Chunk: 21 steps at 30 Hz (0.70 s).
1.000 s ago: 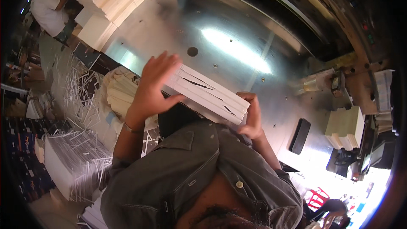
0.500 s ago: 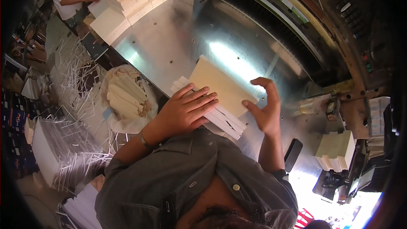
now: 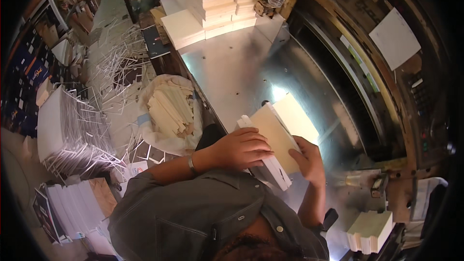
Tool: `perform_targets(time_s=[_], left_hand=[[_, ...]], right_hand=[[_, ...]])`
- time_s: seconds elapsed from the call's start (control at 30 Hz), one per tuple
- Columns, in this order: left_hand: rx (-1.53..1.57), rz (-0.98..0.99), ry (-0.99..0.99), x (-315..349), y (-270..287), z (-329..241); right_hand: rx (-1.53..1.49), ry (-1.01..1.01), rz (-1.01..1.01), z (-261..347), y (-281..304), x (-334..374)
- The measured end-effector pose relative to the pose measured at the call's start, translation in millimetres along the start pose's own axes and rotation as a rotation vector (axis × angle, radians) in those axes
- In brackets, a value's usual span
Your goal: The person aligns and loads stacks of paper into a paper cutting machine, discards scrap paper strips into a bag, and removes and stacks the cut paper blocks by hand.
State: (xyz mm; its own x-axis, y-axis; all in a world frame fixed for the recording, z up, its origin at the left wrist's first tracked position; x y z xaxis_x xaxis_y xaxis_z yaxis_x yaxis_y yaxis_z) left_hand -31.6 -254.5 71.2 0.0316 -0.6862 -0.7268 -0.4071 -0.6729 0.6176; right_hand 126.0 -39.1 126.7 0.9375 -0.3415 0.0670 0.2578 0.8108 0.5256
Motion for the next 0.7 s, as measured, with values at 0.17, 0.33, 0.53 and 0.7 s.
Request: perform_targets(time_s=[0.17,0.33,0.53,0.7], left_hand=[[0.043,-0.037,0.017,1,2,-3],[-0.003,-0.079,0.047,7,6,-4],[0.020,-0.070,0.061,8,5,-1],[0.010,-0.019,0.075,5,5,-3]], right_hand=[[-0.118,0.062,-0.364,26,29,7],[0.608,0.441,-0.652,24,27,-6],[0.819,0.231,-0.250,-66,-37,-4],[0.022,0.201,-0.072,-26,-14,7]])
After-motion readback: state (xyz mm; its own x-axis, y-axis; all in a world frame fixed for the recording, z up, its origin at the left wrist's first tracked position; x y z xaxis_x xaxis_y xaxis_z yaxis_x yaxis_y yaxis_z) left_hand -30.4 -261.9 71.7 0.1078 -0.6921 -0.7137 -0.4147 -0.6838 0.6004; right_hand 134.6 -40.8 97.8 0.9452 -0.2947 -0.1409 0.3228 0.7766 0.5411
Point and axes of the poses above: each hand's wrist, its own x-axis away from the middle knuckle, its own y-axis out of the back of the hand, z = x × y, the point moved 1 cm from there along -x, towards the middle knuckle, and after that the axes turned 4 degrees about -z, right-handed, at the moved point
